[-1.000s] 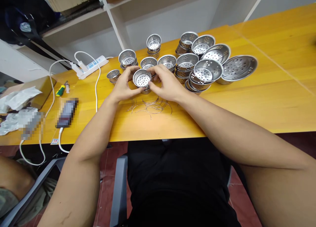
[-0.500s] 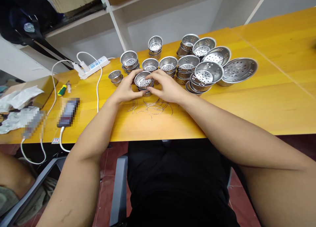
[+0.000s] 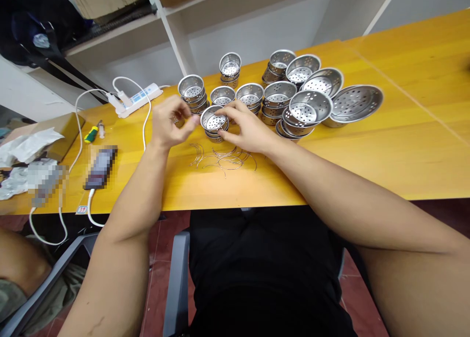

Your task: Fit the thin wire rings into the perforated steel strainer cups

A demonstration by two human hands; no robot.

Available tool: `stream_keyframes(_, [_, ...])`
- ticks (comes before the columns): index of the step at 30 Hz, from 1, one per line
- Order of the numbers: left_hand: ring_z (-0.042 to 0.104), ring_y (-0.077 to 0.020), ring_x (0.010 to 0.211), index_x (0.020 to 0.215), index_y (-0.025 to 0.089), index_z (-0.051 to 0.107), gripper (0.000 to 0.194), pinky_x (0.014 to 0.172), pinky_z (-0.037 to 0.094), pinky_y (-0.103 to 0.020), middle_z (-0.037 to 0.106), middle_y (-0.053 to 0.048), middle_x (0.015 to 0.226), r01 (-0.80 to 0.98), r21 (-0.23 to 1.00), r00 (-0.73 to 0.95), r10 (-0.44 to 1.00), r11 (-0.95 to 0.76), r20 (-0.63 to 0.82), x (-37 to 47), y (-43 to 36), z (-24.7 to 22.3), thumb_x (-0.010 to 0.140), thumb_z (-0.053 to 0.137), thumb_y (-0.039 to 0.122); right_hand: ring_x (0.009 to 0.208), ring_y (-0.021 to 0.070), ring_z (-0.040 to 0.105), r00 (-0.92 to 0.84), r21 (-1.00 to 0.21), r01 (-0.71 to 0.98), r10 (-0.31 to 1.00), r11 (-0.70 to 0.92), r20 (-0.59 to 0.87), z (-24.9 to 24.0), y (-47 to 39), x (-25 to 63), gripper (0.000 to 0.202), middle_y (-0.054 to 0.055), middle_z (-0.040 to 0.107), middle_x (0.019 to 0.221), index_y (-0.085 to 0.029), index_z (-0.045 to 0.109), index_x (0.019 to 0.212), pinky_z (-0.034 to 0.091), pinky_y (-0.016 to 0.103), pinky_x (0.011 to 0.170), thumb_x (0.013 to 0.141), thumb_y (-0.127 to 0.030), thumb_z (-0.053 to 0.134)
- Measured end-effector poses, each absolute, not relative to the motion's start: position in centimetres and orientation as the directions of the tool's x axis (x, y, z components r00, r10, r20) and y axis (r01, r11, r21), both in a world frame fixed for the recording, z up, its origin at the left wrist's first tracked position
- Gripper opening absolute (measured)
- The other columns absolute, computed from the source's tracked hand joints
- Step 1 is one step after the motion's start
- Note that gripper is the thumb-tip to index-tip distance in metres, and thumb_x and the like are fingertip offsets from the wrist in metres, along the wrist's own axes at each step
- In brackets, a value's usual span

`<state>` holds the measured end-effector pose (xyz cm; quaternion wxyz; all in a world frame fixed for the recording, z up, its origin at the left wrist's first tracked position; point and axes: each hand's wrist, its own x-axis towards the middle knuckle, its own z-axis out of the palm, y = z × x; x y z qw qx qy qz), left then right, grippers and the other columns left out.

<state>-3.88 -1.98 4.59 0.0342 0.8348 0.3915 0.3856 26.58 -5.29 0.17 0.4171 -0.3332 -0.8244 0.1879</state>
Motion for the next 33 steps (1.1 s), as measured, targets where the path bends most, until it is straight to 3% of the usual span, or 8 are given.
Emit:
stream_keyframes(2, [0.084, -0.0294, 0.114, 0.11, 0.032, 0.072, 0.075, 0.112, 0.069, -0.062, 0.08, -0.007, 0.105, 0.68, 0.368, 0.189, 0.637, -0.634, 0.747, -5.6, -0.4, 4.3, 0.112, 0.04, 0.1, 0.154, 0.0488, 0.069, -0.42, -0.569, 0.422, 0.708, 0.706, 0.567, 0.5, -5.5, 26.7, 0.059, 0.02, 0.067, 0.162, -0.03, 0.074, 0.163, 0.062, 0.077, 0.131, 0.107, -0.047, 0.084])
stream_keyframes(5, [0.074, -0.0284, 0.148, 0.13, 0.032, 0.064, 0.079, 0.128, 0.061, -0.065, 0.079, -0.008, 0.135, 0.777, 0.366, 0.004, 0.586, -0.512, 0.811, -8.6, 2.8, 2.8, 0.114, 0.028, 0.101, 0.161, 0.0505, 0.063, -0.398, -0.522, 0.461, 0.692, 0.718, 0.602, 1.1, -5.7, 27.0, 0.07, 0.021, 0.063, 0.17, -0.033, 0.069, 0.17, 0.056, 0.079, 0.138, 0.108, -0.058, 0.086])
stream_keyframes(8, [0.061, -0.0273, 0.166, 0.15, 0.029, 0.055, 0.089, 0.141, 0.052, -0.064, 0.072, -0.013, 0.163, 0.819, 0.436, -0.104, 0.65, -0.373, 0.752, -10.5, 4.9, 1.2, 0.103, 0.064, 0.103, 0.164, 0.052, 0.059, -0.394, -0.485, 0.477, 0.672, 0.732, 0.626, 1.7, -6.0, 27.1, 0.077, 0.021, 0.061, 0.172, -0.035, 0.066, 0.173, 0.054, 0.08, 0.14, 0.106, -0.065, 0.088])
stream_keyframes(11, [0.06, -0.0409, 0.175, 0.158, 0.025, 0.053, 0.101, 0.151, 0.047, -0.066, 0.064, -0.023, 0.178, 0.783, 0.591, -0.212, 0.808, -0.196, 0.55, -10.7, 5.0, 0.3, 0.081, 0.107, 0.062, 0.163, 0.0526, 0.059, -0.409, -0.477, 0.47, 0.662, 0.743, 0.628, 2.0, -6.1, 27.2, 0.071, 0.021, 0.06, 0.17, -0.034, 0.069, 0.169, 0.055, 0.08, 0.138, 0.107, -0.064, 0.087])
stream_keyframes(16, [0.073, -0.049, 0.165, 0.155, 0.017, 0.06, 0.091, 0.145, 0.055, -0.071, 0.073, -0.028, 0.17, 0.751, 0.658, -0.237, 0.908, -0.055, 0.346, -10.2, 4.7, -0.2, 0.078, 0.106, 0.033, 0.154, 0.0493, 0.063, -0.444, -0.481, 0.457, 0.66, 0.749, 0.606, 2.1, -6.0, 27.2, 0.044, 0.017, 0.062, 0.155, -0.032, 0.077, 0.147, 0.055, 0.081, 0.135, 0.111, -0.057, 0.085])
stream_keyframes(22, [0.067, -0.0393, 0.171, 0.148, 0.027, 0.061, 0.098, 0.152, 0.048, -0.072, 0.071, -0.017, 0.178, 0.711, 0.678, -0.231, 0.85, -0.185, 0.474, -11.7, 6.4, -1.3, 0.073, 0.115, 0.06, 0.142, 0.0449, 0.068, -0.478, -0.499, 0.453, 0.674, 0.739, 0.564, 2.1, -5.8, 27.3, 0.025, 0.015, 0.063, 0.147, -0.032, 0.079, 0.136, 0.062, 0.081, 0.129, 0.114, -0.045, 0.078])
stream_keyframes(27, [0.059, -0.0414, 0.176, 0.157, 0.035, 0.047, 0.108, 0.159, 0.04, -0.066, 0.061, -0.016, 0.182, 0.667, 0.673, -0.219, 0.779, -0.32, 0.587, -11.6, 6.7, -0.8, 0.071, 0.113, 0.047, 0.138, 0.0438, 0.07, -0.461, -0.496, 0.45, 0.669, 0.743, 0.583, 2.0, -5.9, 27.2, 0.028, 0.015, 0.064, 0.147, -0.033, 0.077, 0.137, 0.066, 0.077, 0.123, 0.112, -0.045, 0.078])
stream_keyframes(33, [0.063, -0.0421, 0.168, 0.147, 0.034, 0.054, 0.094, 0.152, 0.047, -0.07, 0.064, -0.012, 0.162, 0.719, 0.509, -0.135, 0.623, -0.474, 0.771, -9.3, 4.7, 1.7, 0.081, 0.1, 0.083, 0.146, 0.0477, 0.069, -0.43, -0.456, 0.437, 0.625, 0.775, 0.651, 3.9, -7.8, 26.9, 0.031, 0.017, 0.072, 0.148, -0.034, 0.077, 0.14, 0.06, 0.077, 0.127, 0.113, -0.05, 0.074])
